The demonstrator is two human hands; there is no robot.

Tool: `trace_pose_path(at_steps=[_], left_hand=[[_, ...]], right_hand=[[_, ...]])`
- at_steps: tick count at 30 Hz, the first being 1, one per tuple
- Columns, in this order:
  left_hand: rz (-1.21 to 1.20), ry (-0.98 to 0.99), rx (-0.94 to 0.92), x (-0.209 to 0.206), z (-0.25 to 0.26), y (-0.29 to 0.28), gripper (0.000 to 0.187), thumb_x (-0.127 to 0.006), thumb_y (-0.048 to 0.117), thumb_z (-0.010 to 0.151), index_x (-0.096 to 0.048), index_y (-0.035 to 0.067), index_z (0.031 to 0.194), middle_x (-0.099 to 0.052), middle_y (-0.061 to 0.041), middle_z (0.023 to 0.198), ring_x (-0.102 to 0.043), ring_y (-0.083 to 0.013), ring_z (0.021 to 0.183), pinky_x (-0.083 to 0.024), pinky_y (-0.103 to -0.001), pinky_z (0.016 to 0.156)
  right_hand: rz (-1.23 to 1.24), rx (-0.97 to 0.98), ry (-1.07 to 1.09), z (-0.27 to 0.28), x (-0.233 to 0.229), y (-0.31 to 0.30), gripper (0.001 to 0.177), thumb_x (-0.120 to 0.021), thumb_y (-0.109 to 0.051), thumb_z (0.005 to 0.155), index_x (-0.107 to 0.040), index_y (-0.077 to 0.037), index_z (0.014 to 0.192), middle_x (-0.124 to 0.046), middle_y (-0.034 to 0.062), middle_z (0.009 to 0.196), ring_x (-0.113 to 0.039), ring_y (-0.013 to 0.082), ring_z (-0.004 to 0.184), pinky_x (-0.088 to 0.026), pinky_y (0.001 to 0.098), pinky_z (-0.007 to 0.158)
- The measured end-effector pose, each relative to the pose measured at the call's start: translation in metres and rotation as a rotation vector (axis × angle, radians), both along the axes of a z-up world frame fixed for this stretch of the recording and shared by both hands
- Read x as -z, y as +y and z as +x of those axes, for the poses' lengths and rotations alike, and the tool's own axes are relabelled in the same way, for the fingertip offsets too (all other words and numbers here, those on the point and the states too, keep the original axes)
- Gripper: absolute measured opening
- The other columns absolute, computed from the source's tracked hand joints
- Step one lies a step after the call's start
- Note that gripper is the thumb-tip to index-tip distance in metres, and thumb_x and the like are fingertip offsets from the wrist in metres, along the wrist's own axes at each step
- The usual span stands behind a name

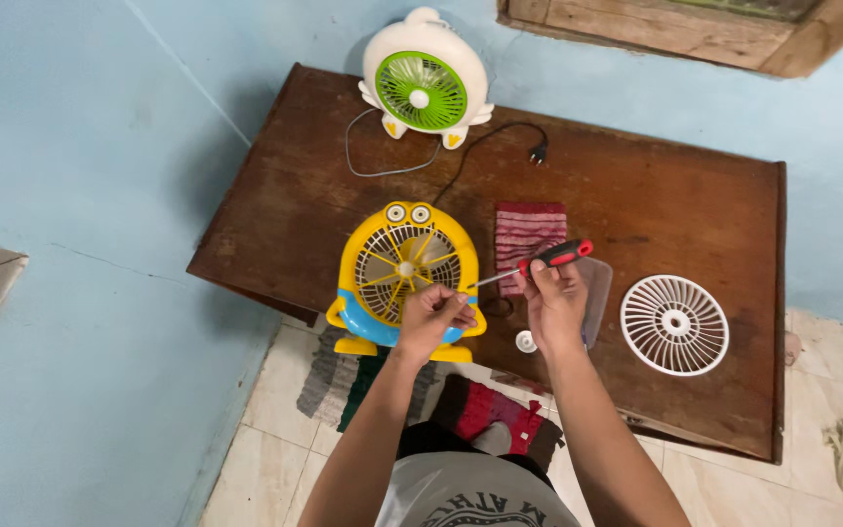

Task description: The person disassembles two small desktop fans on a wooden table, using a screwdriver to remove screws from the fan grilles and central hubs. They remove the front grilles and central caps, then reassemble the components.

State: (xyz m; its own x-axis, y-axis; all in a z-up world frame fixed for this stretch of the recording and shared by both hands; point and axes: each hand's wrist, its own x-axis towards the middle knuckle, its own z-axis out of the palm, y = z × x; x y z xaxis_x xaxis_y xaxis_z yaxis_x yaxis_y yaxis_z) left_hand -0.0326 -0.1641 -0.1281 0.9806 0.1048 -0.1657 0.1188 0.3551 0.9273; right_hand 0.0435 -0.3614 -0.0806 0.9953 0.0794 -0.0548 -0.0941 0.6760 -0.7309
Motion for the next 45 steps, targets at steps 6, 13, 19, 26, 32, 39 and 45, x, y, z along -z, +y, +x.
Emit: trace_pose_path(at_steps=[6,13,19,26,32,39,45], left_hand=[[0.048,-0.012,-0.102,-0.007,0.002,0.077,0.020,-0.060,0.014,0.103,-0.069,-0.002,0.111,-0.077,-0.014,0.094,-0.076,-0.0188,0.082,-0.063,-0.030,0.074],[0.350,-0.227,-0.036,-0.042,0.026,0.120,0.021,-0.064,0.007,0.103,-0.070,-0.002,0.122,-0.078,-0.010,0.113,-0.074,-0.0145,0.101,-0.060,-0.027,0.086],[0.498,-0.467,0.090,-0.096,0.043,0.134,0.032,-0.066,0.006,0.101,-0.066,0.006,0.132,-0.072,-0.010,0.126,-0.071,-0.0166,0.111,-0.061,-0.028,0.087],[0.636,-0.645,0.213,-0.119,0.052,0.134,0.036,-0.069,0.009,0.100,-0.066,0.011,0.136,-0.069,-0.010,0.132,-0.070,-0.0245,0.119,-0.059,-0.036,0.097],[0.748,-0.723,0.187,-0.119,0.054,0.132,0.035,-0.069,0.009,0.099,-0.068,0.013,0.134,-0.072,-0.008,0.129,-0.069,-0.0270,0.119,-0.056,-0.037,0.099],[0.763,-0.777,0.173,-0.121,0.057,0.138,0.021,-0.077,0.012,0.094,-0.075,0.013,0.115,-0.075,-0.002,0.112,-0.074,-0.0235,0.105,-0.059,-0.036,0.090],[0.814,-0.798,0.059,-0.113,0.053,0.127,0.031,-0.088,0.018,0.080,-0.076,0.012,0.108,-0.067,-0.005,0.095,-0.069,-0.0222,0.086,-0.056,-0.036,0.074]], right_hand=[[-0.351,0.017,-0.197,0.013,-0.003,0.050,0.014,-0.071,-0.003,0.096,-0.064,-0.005,0.108,-0.072,0.0021,0.102,-0.071,0.0132,0.094,-0.061,0.0349,0.089],[-0.775,-0.014,-0.387,0.002,-0.014,0.114,0.019,-0.074,0.000,0.093,-0.065,0.000,0.110,-0.075,0.0065,0.102,-0.072,0.0126,0.097,-0.060,0.0309,0.088],[-0.975,-0.012,-0.444,-0.005,-0.035,0.141,0.023,-0.073,-0.001,0.091,-0.067,0.000,0.113,-0.074,0.0105,0.101,-0.074,0.0160,0.093,-0.063,0.0326,0.080],[-1.137,0.058,-0.471,-0.013,-0.031,0.151,0.026,-0.071,-0.004,0.090,-0.066,0.000,0.115,-0.074,0.0157,0.100,-0.078,0.0237,0.090,-0.062,0.0346,0.075],[-1.263,0.027,-0.526,-0.010,-0.017,0.144,0.025,-0.075,-0.006,0.089,-0.066,0.000,0.112,-0.072,0.0183,0.097,-0.076,0.0285,0.090,-0.061,0.0378,0.073],[-1.133,-0.099,-0.509,-0.006,-0.018,0.143,0.035,-0.071,-0.008,0.087,-0.065,-0.002,0.120,-0.073,0.0157,0.101,-0.079,0.0301,0.090,-0.062,0.0366,0.075],[-1.242,0.062,-0.693,-0.008,-0.020,0.149,0.031,-0.078,-0.005,0.076,-0.066,-0.001,0.104,-0.070,0.0174,0.098,-0.072,0.0375,0.085,-0.057,0.0403,0.073]])
